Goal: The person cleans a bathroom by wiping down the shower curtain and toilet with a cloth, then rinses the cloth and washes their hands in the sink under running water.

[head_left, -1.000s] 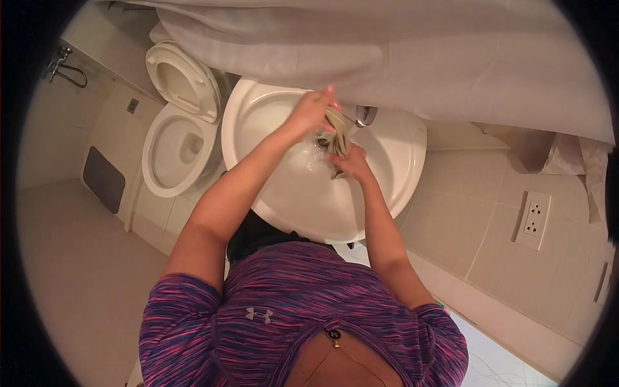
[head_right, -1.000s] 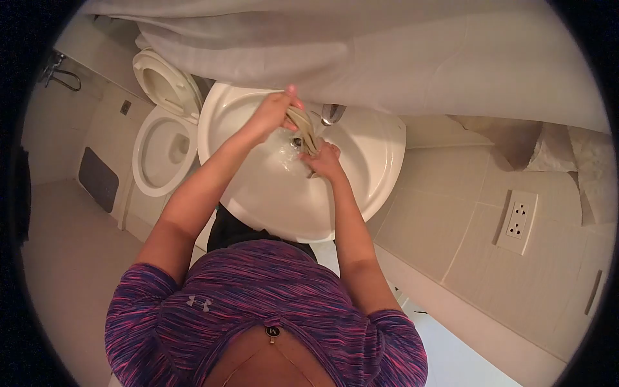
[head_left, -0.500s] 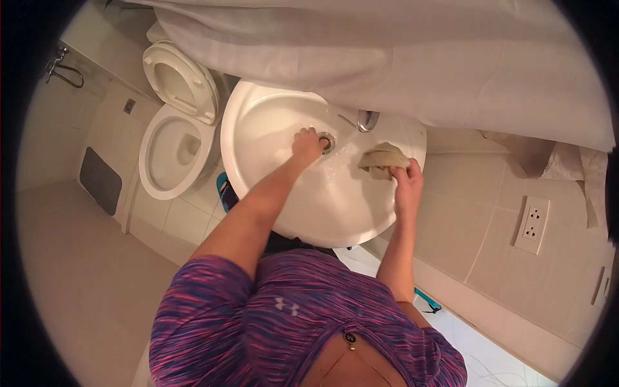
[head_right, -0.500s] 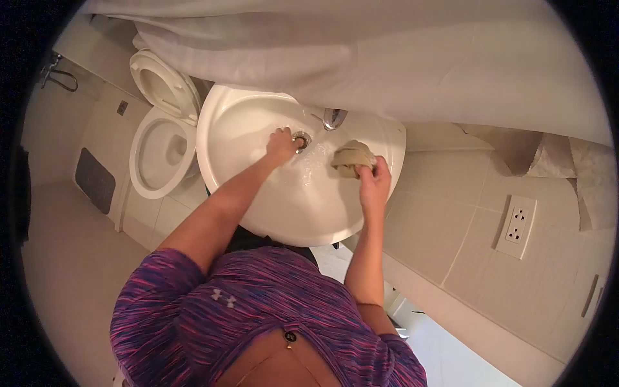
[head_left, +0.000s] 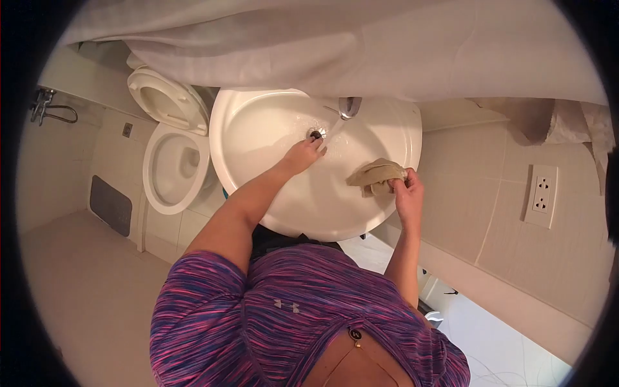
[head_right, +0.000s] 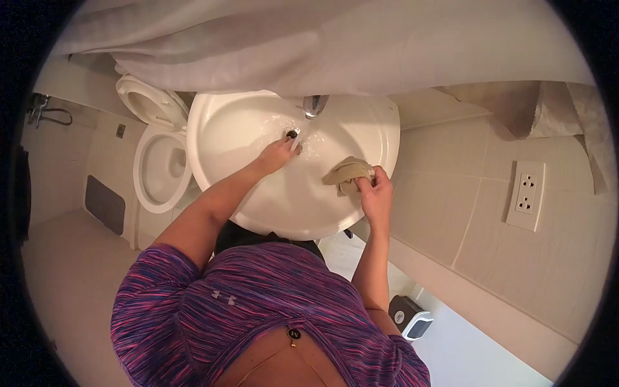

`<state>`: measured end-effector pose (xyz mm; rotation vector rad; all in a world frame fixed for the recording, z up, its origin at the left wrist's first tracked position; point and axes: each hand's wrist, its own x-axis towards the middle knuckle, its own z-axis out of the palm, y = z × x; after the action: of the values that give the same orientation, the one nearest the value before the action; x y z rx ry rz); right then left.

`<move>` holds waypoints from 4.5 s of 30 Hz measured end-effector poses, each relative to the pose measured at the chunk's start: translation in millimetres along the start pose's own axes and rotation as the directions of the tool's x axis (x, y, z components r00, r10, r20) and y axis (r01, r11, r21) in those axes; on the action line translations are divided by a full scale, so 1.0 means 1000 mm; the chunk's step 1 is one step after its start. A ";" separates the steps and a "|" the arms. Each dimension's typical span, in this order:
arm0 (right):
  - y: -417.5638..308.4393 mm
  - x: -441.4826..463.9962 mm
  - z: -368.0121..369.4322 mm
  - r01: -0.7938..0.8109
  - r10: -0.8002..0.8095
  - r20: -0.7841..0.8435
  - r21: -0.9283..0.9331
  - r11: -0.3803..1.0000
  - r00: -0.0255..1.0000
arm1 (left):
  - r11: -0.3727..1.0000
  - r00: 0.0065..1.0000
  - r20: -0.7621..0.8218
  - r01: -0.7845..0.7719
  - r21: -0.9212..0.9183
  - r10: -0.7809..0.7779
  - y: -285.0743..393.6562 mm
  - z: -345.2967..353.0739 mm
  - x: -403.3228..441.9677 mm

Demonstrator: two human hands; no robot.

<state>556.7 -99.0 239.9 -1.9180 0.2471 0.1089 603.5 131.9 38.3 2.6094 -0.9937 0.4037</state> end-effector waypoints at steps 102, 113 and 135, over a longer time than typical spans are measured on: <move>0.004 0.046 0.077 0.345 -0.301 0.186 -0.296 0.891 0.936 | -0.610 0.266 0.856 0.610 -0.505 -0.443 0.002 -0.060 0.059; 0.039 0.078 0.129 -0.257 0.128 0.236 0.669 0.697 0.963 | -0.849 0.459 0.769 0.061 -0.525 -0.444 0.025 -0.076 0.070; 0.047 0.063 0.140 -0.731 0.158 0.720 0.626 0.271 0.676 | 0.559 0.341 -0.450 0.375 -0.740 -0.825 0.072 -0.063 0.065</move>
<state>614.0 8.4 135.3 -0.5639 0.3997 0.7735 592.1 66.9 134.0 1.7380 0.2692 0.8034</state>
